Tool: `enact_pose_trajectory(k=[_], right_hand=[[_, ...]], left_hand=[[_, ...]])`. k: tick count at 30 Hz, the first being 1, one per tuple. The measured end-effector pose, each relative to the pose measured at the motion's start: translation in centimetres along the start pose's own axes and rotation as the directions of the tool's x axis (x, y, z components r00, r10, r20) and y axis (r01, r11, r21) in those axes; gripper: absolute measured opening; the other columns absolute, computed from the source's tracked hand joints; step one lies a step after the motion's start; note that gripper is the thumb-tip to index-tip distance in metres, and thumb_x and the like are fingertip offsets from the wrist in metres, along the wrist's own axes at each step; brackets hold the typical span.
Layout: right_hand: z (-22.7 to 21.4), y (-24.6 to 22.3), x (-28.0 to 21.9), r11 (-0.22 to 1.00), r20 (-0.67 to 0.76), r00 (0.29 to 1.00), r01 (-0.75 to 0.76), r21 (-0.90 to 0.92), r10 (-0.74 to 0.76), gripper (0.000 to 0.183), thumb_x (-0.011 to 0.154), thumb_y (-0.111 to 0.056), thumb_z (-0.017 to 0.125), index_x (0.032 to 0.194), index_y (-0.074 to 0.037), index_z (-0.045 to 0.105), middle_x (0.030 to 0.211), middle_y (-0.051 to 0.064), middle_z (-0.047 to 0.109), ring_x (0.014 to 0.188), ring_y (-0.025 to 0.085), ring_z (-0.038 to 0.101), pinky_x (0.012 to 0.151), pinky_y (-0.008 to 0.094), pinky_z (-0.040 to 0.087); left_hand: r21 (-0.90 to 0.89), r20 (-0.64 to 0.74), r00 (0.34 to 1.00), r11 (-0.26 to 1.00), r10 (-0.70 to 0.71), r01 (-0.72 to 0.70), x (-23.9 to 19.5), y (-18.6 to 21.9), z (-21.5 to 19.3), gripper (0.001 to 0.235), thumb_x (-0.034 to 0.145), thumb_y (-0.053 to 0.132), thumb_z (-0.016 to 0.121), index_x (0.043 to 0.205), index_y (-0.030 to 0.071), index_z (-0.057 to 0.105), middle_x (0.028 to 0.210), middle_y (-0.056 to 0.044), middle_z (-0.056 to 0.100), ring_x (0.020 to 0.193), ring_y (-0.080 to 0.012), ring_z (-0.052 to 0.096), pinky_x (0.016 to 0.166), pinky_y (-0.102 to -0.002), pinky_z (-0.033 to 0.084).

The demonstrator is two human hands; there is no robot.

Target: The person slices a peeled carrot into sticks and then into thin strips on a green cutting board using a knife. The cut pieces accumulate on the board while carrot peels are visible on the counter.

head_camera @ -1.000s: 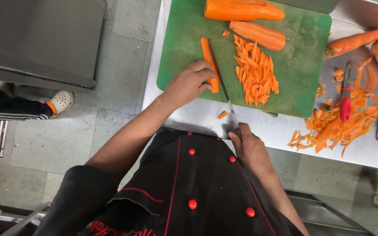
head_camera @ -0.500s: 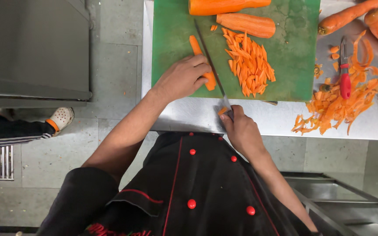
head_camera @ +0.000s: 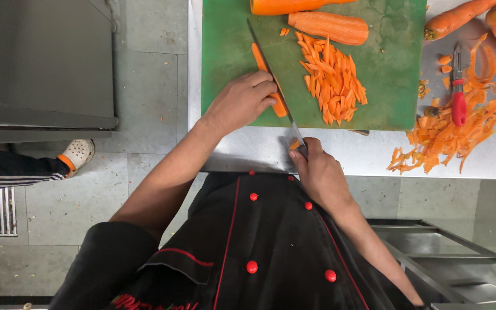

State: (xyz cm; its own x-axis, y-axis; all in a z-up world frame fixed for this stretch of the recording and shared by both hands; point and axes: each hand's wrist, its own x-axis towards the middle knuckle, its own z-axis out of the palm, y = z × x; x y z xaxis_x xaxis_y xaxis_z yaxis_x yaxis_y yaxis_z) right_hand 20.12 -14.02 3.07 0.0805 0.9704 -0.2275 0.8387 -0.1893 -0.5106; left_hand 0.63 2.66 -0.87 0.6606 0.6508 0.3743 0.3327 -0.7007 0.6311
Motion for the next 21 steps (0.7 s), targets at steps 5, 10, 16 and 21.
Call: enact_pose_trajectory(k=[5, 10, 16, 21], right_hand=[[0.7, 0.0, 0.6, 1.000, 0.014, 1.000, 0.005, -0.030, -0.005, 0.042, 0.101, -0.032, 0.060, 0.120, 0.005, 0.050, 0.076, 0.027, 0.069, 0.073, 0.050, 0.068, 0.063, 0.057, 0.054], [1.7, 1.1, 1.1, 0.996, 0.055, 0.998, 0.016, -0.087, -0.011, 0.039, 0.102, -0.031, 0.059, 0.108, 0.006, 0.046, 0.068, 0.026, 0.067, 0.067, 0.048, 0.068, 0.059, 0.055, 0.055], [2.6, 2.2, 1.7, 0.992, 0.080, 0.997, 0.026, -0.124, -0.016, 0.039, 0.102, -0.030, 0.061, 0.102, 0.005, 0.044, 0.064, 0.028, 0.065, 0.064, 0.049, 0.067, 0.057, 0.055, 0.055], [1.5, 2.0, 1.8, 0.995, 0.108, 0.993, 0.062, -0.078, -0.053, 0.038, 0.101, -0.029, 0.061, 0.101, 0.005, 0.045, 0.065, 0.027, 0.065, 0.064, 0.049, 0.068, 0.056, 0.056, 0.055]], left_hand=[[0.015, -0.041, 0.999, 1.000, 0.027, -0.026, -0.1, -0.2, 0.2, 0.020, 0.089, 0.014, 0.077, 0.104, 0.005, 0.069, 0.110, -0.006, 0.065, 0.104, -0.0297, 0.065, 0.090, -0.041, 0.055], [0.014, -0.063, 0.997, 0.999, 0.042, -0.041, -0.3, -0.2, 0.3, 0.020, 0.089, 0.014, 0.077, 0.105, 0.005, 0.069, 0.111, -0.006, 0.065, 0.104, -0.0295, 0.066, 0.092, -0.041, 0.055], [-0.004, -0.065, 0.998, 1.000, 0.025, -0.026, -0.1, 0.2, 0.2, 0.022, 0.089, 0.014, 0.077, 0.108, 0.004, 0.069, 0.113, -0.006, 0.066, 0.103, -0.0297, 0.065, 0.089, -0.040, 0.056], [-0.007, -0.037, 0.999, 1.000, 0.011, -0.011, 0.0, 0.2, -0.1, 0.023, 0.087, 0.014, 0.078, 0.106, 0.005, 0.069, 0.112, -0.006, 0.066, 0.104, -0.0302, 0.065, 0.090, -0.041, 0.055]])
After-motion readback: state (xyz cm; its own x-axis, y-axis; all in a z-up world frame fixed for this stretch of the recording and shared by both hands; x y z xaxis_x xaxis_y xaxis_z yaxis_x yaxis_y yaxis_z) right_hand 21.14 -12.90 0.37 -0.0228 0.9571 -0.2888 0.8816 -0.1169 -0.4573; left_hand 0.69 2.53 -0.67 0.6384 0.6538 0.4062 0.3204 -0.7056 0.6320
